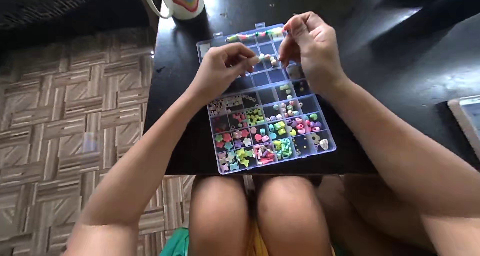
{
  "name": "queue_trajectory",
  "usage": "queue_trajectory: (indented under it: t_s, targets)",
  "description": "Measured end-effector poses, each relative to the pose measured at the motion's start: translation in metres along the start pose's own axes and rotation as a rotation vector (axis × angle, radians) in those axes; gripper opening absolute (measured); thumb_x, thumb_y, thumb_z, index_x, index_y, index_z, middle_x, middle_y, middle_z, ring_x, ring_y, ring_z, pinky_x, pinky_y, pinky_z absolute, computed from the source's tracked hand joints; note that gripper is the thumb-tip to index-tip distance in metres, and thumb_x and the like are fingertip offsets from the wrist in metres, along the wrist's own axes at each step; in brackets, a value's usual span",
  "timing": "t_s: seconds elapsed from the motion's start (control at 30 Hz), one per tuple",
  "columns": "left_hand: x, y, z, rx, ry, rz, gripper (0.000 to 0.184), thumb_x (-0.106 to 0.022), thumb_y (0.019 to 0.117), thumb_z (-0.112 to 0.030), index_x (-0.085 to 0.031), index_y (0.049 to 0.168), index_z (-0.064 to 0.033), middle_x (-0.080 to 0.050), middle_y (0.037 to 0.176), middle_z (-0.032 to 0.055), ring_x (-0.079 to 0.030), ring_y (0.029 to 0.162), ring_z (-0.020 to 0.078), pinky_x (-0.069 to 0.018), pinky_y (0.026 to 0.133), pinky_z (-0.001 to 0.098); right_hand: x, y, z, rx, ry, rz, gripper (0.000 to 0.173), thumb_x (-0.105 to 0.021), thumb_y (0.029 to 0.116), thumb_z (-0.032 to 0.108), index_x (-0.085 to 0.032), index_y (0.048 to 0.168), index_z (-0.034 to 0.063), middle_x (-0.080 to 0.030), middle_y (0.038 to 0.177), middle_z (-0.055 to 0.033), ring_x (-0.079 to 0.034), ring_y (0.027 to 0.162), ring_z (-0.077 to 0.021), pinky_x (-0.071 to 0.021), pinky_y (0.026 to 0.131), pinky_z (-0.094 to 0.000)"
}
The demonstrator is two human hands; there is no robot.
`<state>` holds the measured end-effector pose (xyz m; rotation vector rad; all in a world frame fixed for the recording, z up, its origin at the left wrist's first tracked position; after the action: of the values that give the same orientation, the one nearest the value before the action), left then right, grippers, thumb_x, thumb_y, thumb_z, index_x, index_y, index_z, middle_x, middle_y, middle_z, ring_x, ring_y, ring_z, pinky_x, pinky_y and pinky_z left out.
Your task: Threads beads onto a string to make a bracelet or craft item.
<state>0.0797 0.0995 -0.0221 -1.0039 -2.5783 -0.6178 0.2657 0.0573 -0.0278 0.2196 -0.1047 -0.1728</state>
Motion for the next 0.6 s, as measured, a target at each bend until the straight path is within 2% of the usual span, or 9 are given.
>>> queue_trajectory:
  t_s: [0.07,0.17,0.23,0.3,0.37,0.47,0.6]
  targets:
    - [0.003,-0.001,0.000,-0.002,-0.029,-0.019,0.014,-0.059,0.1028,-0.012,-0.066,0.109,-0.0007,-0.068,0.089,-0.0059,-0.064,0.078,-0.0027,-0.0539,0.074,0.0166,0.002,0.001,-0.001,-0.008,0.063,-0.013,0.026,-0.036,0.1124,0.020,-0.056,0.101,0.0097,-0.063,0.067,0.0103,-0.063,0.058,-0.0013,-0.0570,0.061,-0.0191]
    - [0.010,-0.001,0.004,0.011,-0.132,-0.045,0.011,-0.057,0.1036,-0.012,-0.065,0.109,-0.0069,-0.068,0.090,-0.0105,-0.066,0.081,-0.0007,-0.0562,0.076,0.0195,0.010,0.001,-0.004,-0.042,0.170,-0.005,0.030,-0.035,0.1128,0.021,-0.057,0.096,0.0104,-0.063,0.066,0.0094,-0.063,0.059,-0.0016,-0.0564,0.062,-0.0182]
    - [0.019,-0.001,0.009,0.071,-0.313,-0.063,0.011,-0.054,0.1053,-0.013,-0.064,0.107,-0.0149,-0.068,0.089,-0.0128,-0.065,0.082,0.0001,-0.0565,0.077,0.0199,0.016,0.001,-0.007,-0.073,0.263,0.003,0.035,-0.029,0.1134,0.021,-0.057,0.095,0.0112,-0.064,0.067,0.0082,-0.064,0.061,-0.0023,-0.0570,0.065,-0.0190]
    - [0.028,-0.003,0.014,0.126,-0.505,-0.124,0.020,-0.046,0.1078,-0.012,-0.065,0.101,-0.0189,-0.067,0.085,-0.0128,-0.062,0.077,-0.0009,-0.0541,0.075,0.0176,0.020,0.001,-0.009,-0.123,0.342,-0.045,0.039,-0.023,0.1140,0.022,-0.056,0.096,0.0119,-0.062,0.067,0.0073,-0.063,0.062,-0.0030,-0.0566,0.066,-0.0194]
    - [0.035,-0.003,0.017,0.174,-0.615,-0.201,0.027,-0.039,0.1092,-0.009,-0.061,0.095,-0.0180,-0.064,0.081,-0.0105,-0.060,0.073,-0.0009,-0.0535,0.073,0.0154,0.021,0.002,-0.010,-0.147,0.366,-0.087,0.040,-0.021,0.1141,0.023,-0.055,0.097,0.0109,-0.061,0.067,0.0060,-0.062,0.062,-0.0037,-0.0555,0.065,-0.0195]
    - [0.035,-0.002,0.018,0.211,-0.612,-0.235,0.033,-0.039,0.1078,-0.004,-0.060,0.087,-0.0166,-0.065,0.078,-0.0083,-0.061,0.071,0.0000,-0.0537,0.073,0.0151,0.020,0.003,-0.010,-0.134,0.357,-0.081,0.042,-0.018,0.1133,0.018,-0.055,0.096,0.0098,-0.063,0.068,0.0047,-0.063,0.064,-0.0045,-0.0555,0.068,-0.0203]
    - [0.033,-0.004,0.017,0.204,-0.596,-0.216,0.033,-0.039,0.1065,-0.002,-0.061,0.086,-0.0158,-0.067,0.080,-0.0068,-0.062,0.073,0.0007,-0.0538,0.073,0.0155,0.017,0.002,-0.008,-0.132,0.338,-0.098,0.040,-0.021,0.1123,0.014,-0.054,0.089,0.0105,-0.063,0.066,0.0038,-0.063,0.063,-0.0043,-0.0557,0.069,-0.0194]
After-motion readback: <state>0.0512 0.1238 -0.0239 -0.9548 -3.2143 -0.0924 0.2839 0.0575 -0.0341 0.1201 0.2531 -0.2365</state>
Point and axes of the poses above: each hand's wrist, its own y-axis towards the middle knuckle, its own x-axis out of the back of the hand, z = x × y, the point moved 5 cm from there along y, towards the middle knuckle
